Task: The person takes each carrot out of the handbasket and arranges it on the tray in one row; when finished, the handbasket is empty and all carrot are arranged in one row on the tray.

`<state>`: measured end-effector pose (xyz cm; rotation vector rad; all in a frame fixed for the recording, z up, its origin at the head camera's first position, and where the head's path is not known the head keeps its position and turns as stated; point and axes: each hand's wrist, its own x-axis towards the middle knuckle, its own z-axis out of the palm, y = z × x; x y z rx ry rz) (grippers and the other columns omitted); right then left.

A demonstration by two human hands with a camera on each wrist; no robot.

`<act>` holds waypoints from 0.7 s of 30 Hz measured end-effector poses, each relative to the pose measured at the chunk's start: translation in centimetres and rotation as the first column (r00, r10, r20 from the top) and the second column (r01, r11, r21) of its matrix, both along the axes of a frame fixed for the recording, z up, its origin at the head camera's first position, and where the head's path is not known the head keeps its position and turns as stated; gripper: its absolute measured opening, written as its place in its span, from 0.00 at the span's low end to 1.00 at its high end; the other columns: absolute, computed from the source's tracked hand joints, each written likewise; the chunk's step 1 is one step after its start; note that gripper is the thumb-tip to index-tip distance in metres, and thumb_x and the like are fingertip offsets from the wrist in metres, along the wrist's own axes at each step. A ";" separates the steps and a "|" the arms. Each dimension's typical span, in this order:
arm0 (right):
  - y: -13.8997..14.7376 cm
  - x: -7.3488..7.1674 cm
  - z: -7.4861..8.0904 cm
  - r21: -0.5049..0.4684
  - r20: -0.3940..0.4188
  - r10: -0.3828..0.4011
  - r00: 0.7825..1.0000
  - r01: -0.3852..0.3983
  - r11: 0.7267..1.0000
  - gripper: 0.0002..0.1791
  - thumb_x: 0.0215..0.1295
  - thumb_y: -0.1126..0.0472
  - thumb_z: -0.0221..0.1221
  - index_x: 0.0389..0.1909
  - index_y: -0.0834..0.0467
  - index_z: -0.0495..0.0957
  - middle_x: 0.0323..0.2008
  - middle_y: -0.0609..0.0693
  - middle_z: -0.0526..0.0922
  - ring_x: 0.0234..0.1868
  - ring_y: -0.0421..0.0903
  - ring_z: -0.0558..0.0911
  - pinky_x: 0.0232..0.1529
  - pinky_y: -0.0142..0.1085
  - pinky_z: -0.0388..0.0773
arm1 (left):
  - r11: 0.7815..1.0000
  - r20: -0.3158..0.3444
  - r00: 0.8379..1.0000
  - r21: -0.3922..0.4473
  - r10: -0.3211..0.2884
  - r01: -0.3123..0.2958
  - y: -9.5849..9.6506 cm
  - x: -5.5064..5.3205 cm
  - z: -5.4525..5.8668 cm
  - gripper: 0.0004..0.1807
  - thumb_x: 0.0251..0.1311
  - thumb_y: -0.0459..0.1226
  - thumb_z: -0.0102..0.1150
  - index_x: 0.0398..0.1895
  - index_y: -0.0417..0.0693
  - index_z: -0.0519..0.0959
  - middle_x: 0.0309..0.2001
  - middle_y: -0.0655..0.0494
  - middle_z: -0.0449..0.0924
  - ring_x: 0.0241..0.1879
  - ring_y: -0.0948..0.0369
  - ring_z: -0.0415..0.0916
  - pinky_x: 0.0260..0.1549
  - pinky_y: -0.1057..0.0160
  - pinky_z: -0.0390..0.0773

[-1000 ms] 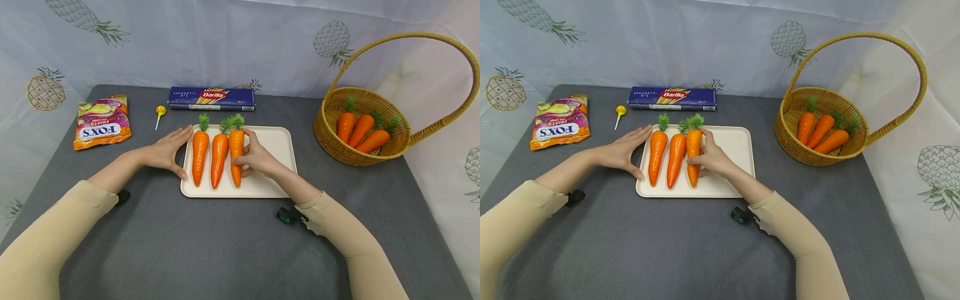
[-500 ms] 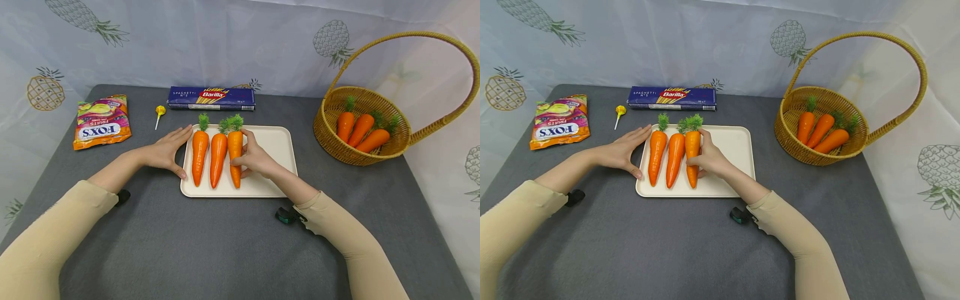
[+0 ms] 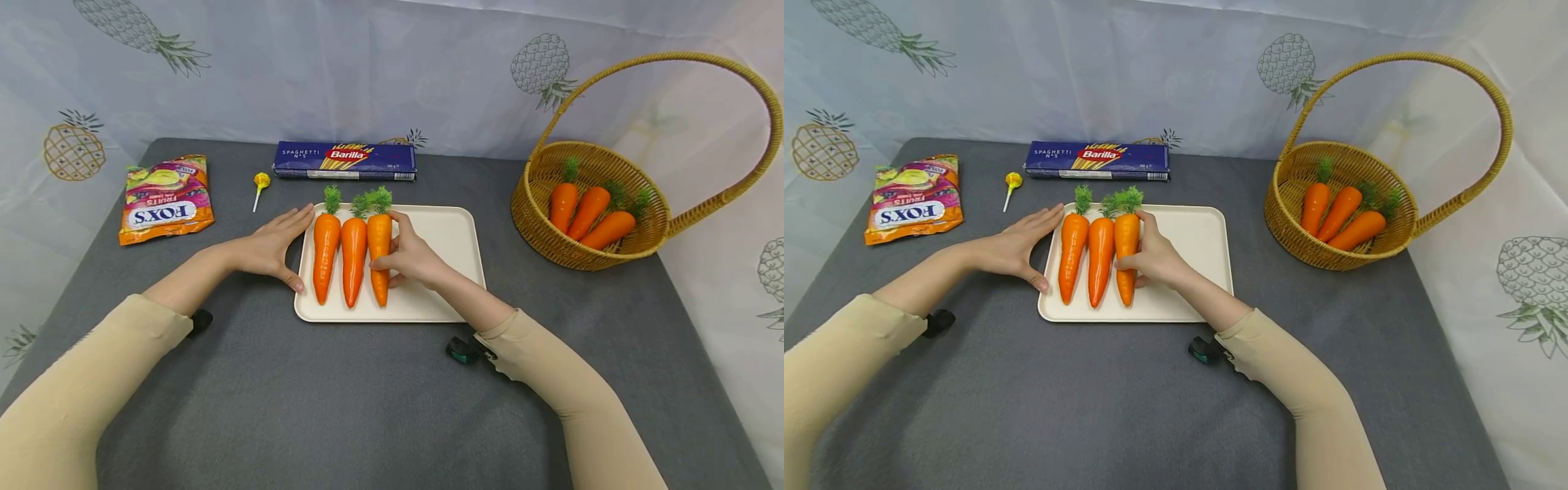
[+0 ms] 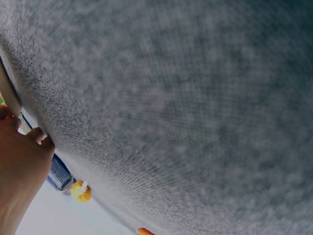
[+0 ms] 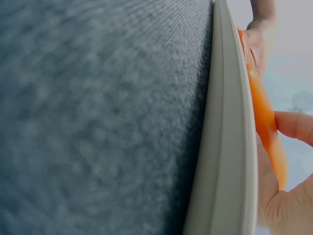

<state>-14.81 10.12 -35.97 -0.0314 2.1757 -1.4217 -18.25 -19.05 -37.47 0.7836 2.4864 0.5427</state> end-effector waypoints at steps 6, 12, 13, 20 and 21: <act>-0.2 0.0 0.0 0.027 -0.001 0.008 1.000 -0.008 1.000 0.58 0.55 0.64 0.69 0.78 0.46 0.39 0.43 0.59 0.75 0.33 0.50 0.83 0.29 0.42 0.86 | 1.000 0.002 1.000 0.000 -0.001 0.001 0.0 0.0 0.0 0.77 0.36 0.58 0.79 0.80 0.45 0.34 0.81 0.47 0.25 0.80 0.38 0.27 0.72 0.28 0.37; -0.3 0.1 0.0 0.018 0.006 0.005 1.000 -0.005 1.000 0.58 0.56 0.64 0.68 0.78 0.45 0.39 0.47 0.60 0.79 0.38 0.50 0.84 0.30 0.42 0.87 | 1.000 0.001 1.000 -0.002 -0.002 0.002 0.0 0.0 0.0 0.77 0.36 0.58 0.79 0.80 0.45 0.35 0.81 0.47 0.25 0.79 0.37 0.27 0.72 0.28 0.37; -0.4 0.1 0.0 0.020 0.006 0.005 1.000 -0.005 1.000 0.57 0.56 0.64 0.68 0.78 0.45 0.39 0.48 0.60 0.79 0.38 0.50 0.84 0.30 0.42 0.87 | 1.000 0.001 1.000 -0.001 -0.002 0.002 0.0 0.0 0.0 0.77 0.36 0.58 0.79 0.80 0.45 0.35 0.81 0.47 0.25 0.79 0.37 0.27 0.72 0.28 0.37; -0.5 0.2 -0.1 0.026 -0.013 0.004 1.000 -0.004 1.000 0.57 0.56 0.63 0.68 0.78 0.46 0.39 0.49 0.60 0.80 0.40 0.51 0.84 0.29 0.40 0.86 | 1.000 0.003 1.000 -0.001 0.001 -0.001 0.0 0.0 -0.1 0.77 0.35 0.58 0.79 0.80 0.45 0.34 0.81 0.47 0.25 0.79 0.38 0.27 0.71 0.27 0.37; -0.5 0.2 0.0 0.032 -0.016 0.005 1.000 -0.004 0.999 0.58 0.56 0.63 0.69 0.78 0.47 0.39 0.48 0.60 0.80 0.40 0.51 0.84 0.29 0.40 0.86 | 1.000 0.003 1.000 -0.002 0.002 -0.002 0.0 0.0 -0.1 0.77 0.35 0.58 0.79 0.80 0.45 0.34 0.81 0.47 0.25 0.79 0.38 0.27 0.71 0.27 0.37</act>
